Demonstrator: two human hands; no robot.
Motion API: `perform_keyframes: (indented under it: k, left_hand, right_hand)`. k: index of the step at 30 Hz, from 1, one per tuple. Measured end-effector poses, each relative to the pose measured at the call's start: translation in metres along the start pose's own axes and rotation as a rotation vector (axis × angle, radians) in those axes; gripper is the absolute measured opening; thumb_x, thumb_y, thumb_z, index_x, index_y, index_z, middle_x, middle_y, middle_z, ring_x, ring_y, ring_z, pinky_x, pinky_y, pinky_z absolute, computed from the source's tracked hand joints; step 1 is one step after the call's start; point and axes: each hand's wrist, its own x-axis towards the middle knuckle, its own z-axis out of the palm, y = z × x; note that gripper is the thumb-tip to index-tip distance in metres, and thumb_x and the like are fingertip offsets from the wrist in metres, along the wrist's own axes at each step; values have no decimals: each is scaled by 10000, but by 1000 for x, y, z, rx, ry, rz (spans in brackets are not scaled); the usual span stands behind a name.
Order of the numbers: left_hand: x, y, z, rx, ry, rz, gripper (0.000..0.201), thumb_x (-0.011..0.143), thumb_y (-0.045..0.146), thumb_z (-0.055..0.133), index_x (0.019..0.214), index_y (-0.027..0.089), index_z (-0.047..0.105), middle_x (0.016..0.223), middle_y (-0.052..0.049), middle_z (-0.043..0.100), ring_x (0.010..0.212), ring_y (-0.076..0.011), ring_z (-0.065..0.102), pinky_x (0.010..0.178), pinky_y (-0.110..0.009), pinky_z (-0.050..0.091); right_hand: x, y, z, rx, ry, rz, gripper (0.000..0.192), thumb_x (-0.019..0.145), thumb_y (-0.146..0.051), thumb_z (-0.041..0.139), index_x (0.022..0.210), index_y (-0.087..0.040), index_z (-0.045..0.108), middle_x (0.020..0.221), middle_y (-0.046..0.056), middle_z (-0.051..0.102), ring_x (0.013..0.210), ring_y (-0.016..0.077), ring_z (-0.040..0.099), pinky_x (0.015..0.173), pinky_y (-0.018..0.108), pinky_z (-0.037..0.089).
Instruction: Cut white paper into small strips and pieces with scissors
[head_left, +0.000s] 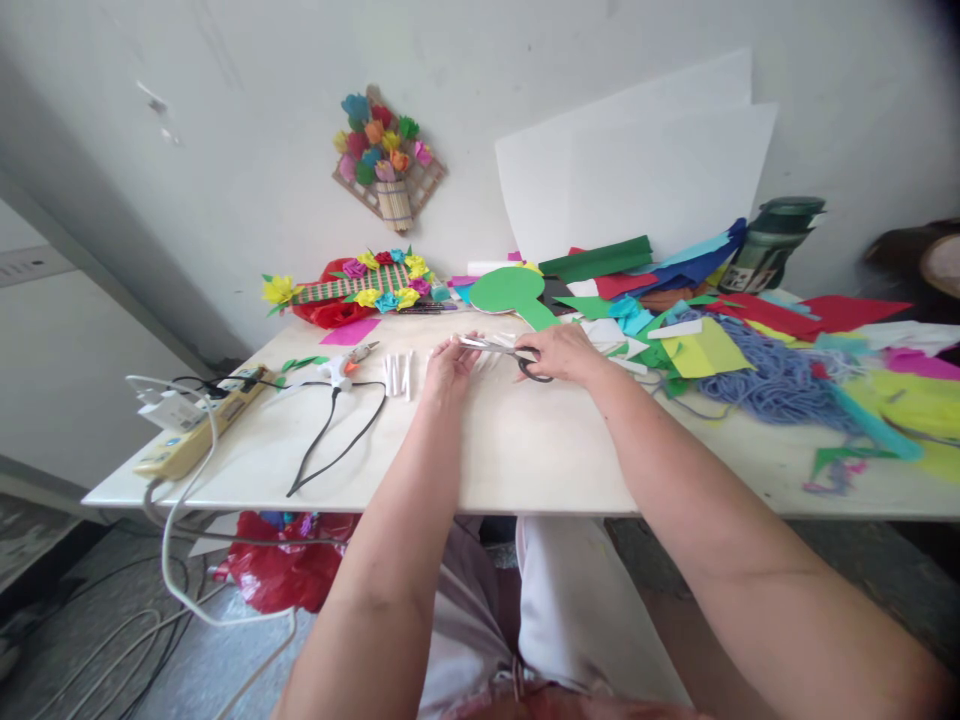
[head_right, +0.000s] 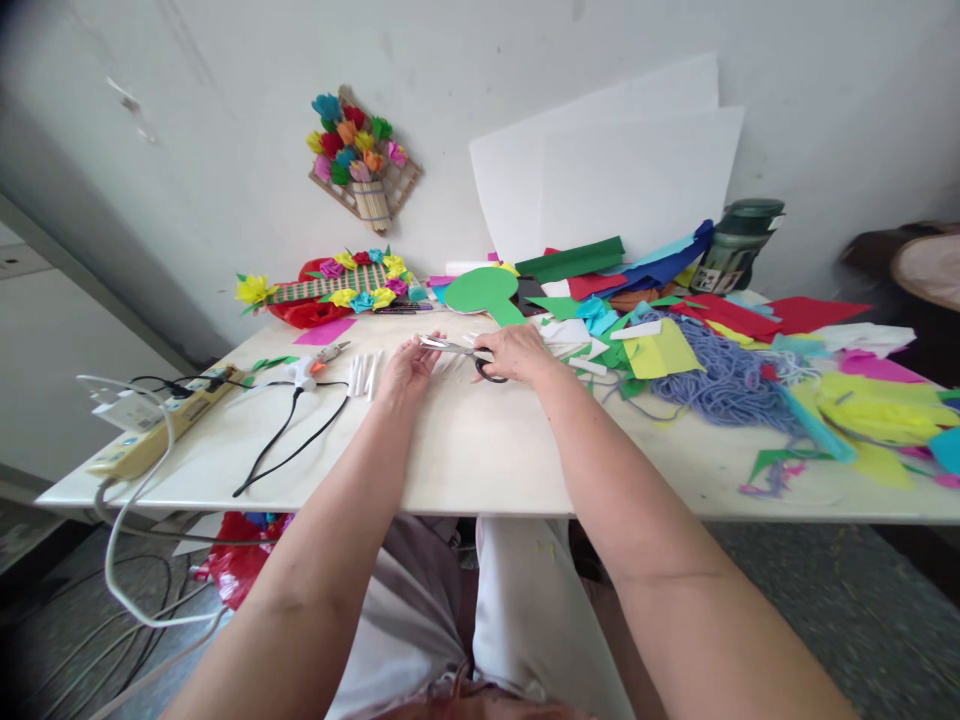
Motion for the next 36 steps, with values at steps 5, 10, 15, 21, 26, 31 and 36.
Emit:
perform_keyframes:
  k: [5,10,15,21,26,31,36]
  left_hand:
    - [1,0,0,-8,-2,0,111,801,115,520,694,136,500,849,-117,682,963,-220,631,832,-327,501]
    - [2,0,0,-14,17,-13,108,802,103,515,696,126,522,891,-132,679,998,-224,616,858,-334,491]
    - [0,1,1,-11,34,-18,74,786,105,544,713,117,537,927,-145,674,996,-232,616,859,-332,492]
    - [0,2,0,13,20,3,64,788,115,547,723,113,548,914,-123,679,978,-194,624,897,-331,474]
    - [2,0,-2,31,-6,-5,46,782,120,556,736,119,555,869,-96,683,947,-187,635,904,-343,469]
    - [1,0,0,28,-36,-23,70,793,124,542,724,123,550,840,-94,680,900,-197,649,866,-347,487]
    - [-1,1,2,34,-34,-29,88,806,122,522,724,123,554,860,-82,676,833,-178,660,820,-323,503]
  right_hand:
    - [-1,-2,-2,40,24,12,467,631,-557,624,1018,-298,662,765,9,677,740,200,589,604,264,322]
    - [0,2,0,226,38,124,473,577,-585,650,933,-276,687,736,-3,671,687,168,578,585,252,350]
    - [-1,7,3,708,-223,155,453,612,-570,644,795,-156,671,490,-13,555,398,81,451,438,222,356]
    - [-5,10,1,935,-358,116,417,637,-533,660,666,-123,590,474,4,547,364,73,465,371,199,381]
    - [-6,4,-1,1047,-431,90,360,694,-475,643,683,-126,558,489,-3,550,376,68,471,367,190,401]
    - [-7,-5,-6,1066,-449,122,320,730,-425,632,658,-130,532,481,0,552,350,56,454,340,179,348]
    - [-7,-6,-6,1108,-428,94,333,730,-439,633,684,-120,547,482,1,560,346,52,465,322,168,287]
